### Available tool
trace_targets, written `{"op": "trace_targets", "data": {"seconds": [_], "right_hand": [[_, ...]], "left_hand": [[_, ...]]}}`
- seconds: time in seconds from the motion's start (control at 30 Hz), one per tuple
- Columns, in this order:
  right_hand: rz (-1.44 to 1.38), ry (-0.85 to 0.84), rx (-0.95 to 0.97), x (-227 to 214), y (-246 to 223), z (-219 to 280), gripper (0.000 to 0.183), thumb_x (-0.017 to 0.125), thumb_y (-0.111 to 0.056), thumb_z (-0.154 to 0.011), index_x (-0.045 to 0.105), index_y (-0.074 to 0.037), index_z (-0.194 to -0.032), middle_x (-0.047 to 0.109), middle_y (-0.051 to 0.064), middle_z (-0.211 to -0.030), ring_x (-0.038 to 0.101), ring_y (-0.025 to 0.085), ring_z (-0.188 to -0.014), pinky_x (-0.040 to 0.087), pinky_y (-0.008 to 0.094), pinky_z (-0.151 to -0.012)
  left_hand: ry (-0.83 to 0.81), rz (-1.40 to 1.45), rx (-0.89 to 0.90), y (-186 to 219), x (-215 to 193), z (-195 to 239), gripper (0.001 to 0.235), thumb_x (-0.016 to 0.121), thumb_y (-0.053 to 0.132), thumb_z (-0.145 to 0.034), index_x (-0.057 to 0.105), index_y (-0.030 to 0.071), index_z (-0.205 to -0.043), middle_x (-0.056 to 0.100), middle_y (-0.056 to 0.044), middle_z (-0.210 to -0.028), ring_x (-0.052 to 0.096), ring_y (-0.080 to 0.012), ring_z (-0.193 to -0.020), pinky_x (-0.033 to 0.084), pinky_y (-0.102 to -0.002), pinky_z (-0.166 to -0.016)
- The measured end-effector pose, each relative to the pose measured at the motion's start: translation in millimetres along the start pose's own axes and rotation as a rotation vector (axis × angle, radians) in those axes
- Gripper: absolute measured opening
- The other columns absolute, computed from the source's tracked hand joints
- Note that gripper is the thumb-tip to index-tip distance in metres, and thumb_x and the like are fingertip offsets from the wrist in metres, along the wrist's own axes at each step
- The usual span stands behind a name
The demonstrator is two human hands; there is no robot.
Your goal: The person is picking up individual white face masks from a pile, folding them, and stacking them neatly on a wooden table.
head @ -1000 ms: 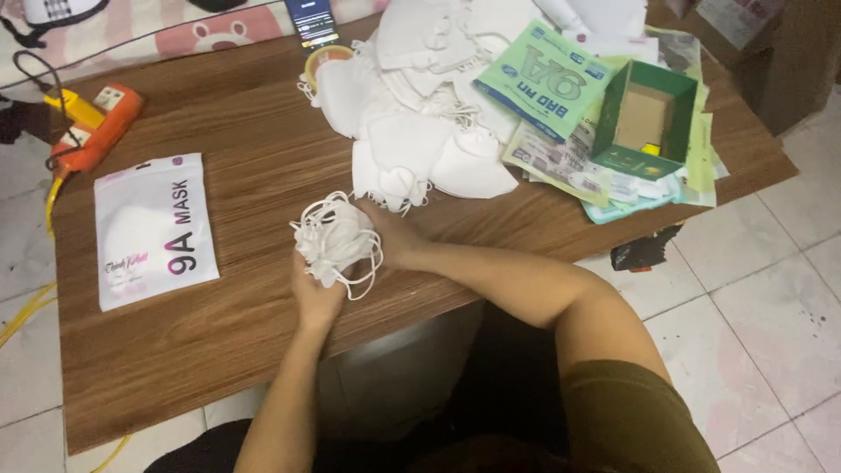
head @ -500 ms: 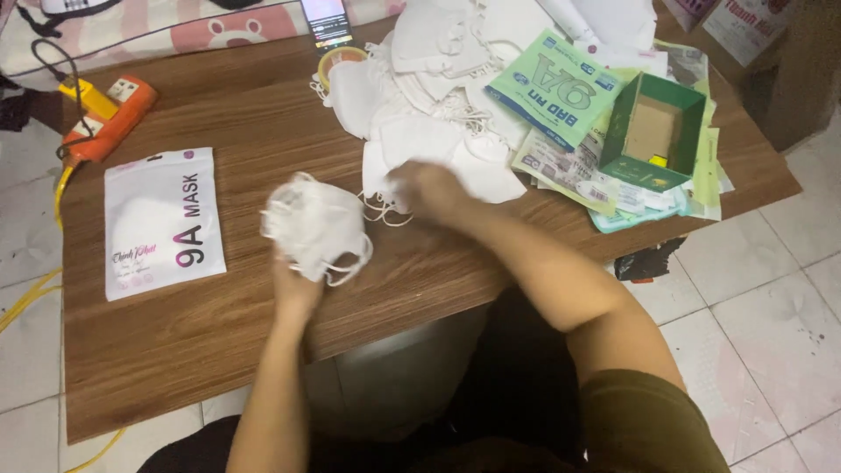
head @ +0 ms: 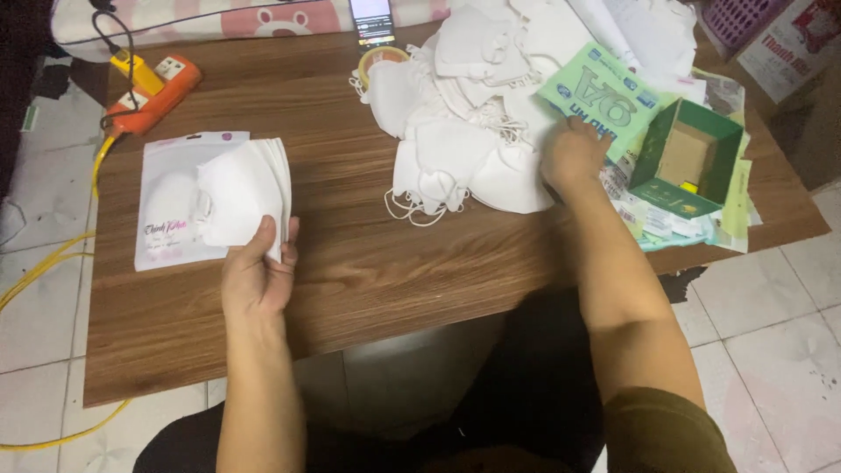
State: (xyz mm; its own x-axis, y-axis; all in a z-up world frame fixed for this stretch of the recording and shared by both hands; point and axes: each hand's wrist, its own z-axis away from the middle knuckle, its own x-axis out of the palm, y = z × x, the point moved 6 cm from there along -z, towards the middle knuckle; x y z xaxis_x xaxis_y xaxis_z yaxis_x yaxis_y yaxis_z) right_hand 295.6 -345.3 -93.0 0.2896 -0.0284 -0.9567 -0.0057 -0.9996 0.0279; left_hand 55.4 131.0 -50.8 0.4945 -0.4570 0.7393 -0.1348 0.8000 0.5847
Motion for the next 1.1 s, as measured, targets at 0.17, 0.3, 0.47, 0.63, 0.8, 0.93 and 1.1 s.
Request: {"op": "trace_targets", "data": {"seconds": [0.17,0.3,0.47,0.63,0.8,0.93,1.1], "right_hand": [[-0.219,0.215,-0.155,-82,-61,16,0.046,0.060,-0.007,-0.096,0.059,0.005,-0.140,0.055,0.025,-0.141,0.053,0.044,-0.128,0.037,0.057,-0.103],[0.008,0.462,-0.582,-50,-167,32,0.024,0.058,0.003,-0.092,0.064,-0.001,-0.114,0.065,0.014,-0.093,0.066,0.033,-0.092,0.049,0.045,-0.081],[-0.217,0.039,-1.128,-76,-294,180,0.036,0.059,-0.003,-0.089,0.064,-0.002,-0.125,0.061,0.018,-0.127,0.053,0.040,-0.124,0.032,0.062,-0.111],[-0.031,-0.155,-1.486,-44,-303,238,0.027,0.065,-0.006,-0.087,0.073,-0.010,-0.113,0.058,0.012,-0.137,0.038,0.038,-0.143,0.022,0.079,-0.114],[-0.504,-0.543,-1.217,-94,-281,192,0.031,0.059,-0.020,-0.096,0.073,-0.013,-0.122,0.068,0.014,-0.126,0.064,0.037,-0.119,0.041,0.055,-0.109],[-0.870,-0.565,-0.959,-101,-266,157,0.035,0.065,-0.030,-0.092,0.073,-0.022,-0.124,0.071,0.004,-0.127,0.067,0.023,-0.122,0.053,0.034,-0.101],[-1.732,-1.053,-0.398,-96,-248,131,0.049,0.073,-0.027,-0.093,0.061,-0.007,-0.137,0.070,0.016,-0.129,0.067,0.024,-0.116,0.056,0.048,-0.101]], "left_hand": [[0.007,0.005,0.113,27,0,11,0.023,0.076,-0.002,-0.088,0.066,0.003,-0.108,0.074,-0.015,-0.092,0.079,-0.0309,-0.079,0.061,-0.018,-0.051],[0.012,-0.007,0.257,57,6,29,0.023,0.075,0.000,-0.091,0.062,0.003,-0.110,0.073,-0.012,-0.088,0.080,-0.0295,-0.078,0.057,-0.016,-0.049],[0.047,-0.008,0.379,83,8,50,0.024,0.075,0.002,-0.093,0.061,0.005,-0.113,0.074,-0.012,-0.091,0.081,-0.0265,-0.079,0.057,-0.017,-0.048],[0.097,-0.058,0.463,86,7,58,0.027,0.074,0.004,-0.095,0.057,0.006,-0.116,0.073,-0.010,-0.091,0.081,-0.0251,-0.080,0.055,-0.017,-0.049],[0.101,-0.253,0.455,77,7,49,0.022,0.072,0.005,-0.096,0.057,0.007,-0.111,0.073,-0.009,-0.089,0.080,-0.0227,-0.076,0.055,-0.020,-0.044],[0.094,-0.420,0.427,52,17,49,0.026,0.074,0.007,-0.095,0.055,0.003,-0.111,0.067,-0.005,-0.082,0.074,-0.0193,-0.063,0.054,-0.023,-0.041],[-0.171,-1.056,0.049,-18,22,32,0.037,0.076,0.020,-0.094,0.063,0.003,-0.125,0.072,-0.016,-0.078,0.071,-0.0262,-0.053,0.057,-0.035,-0.042]]}}
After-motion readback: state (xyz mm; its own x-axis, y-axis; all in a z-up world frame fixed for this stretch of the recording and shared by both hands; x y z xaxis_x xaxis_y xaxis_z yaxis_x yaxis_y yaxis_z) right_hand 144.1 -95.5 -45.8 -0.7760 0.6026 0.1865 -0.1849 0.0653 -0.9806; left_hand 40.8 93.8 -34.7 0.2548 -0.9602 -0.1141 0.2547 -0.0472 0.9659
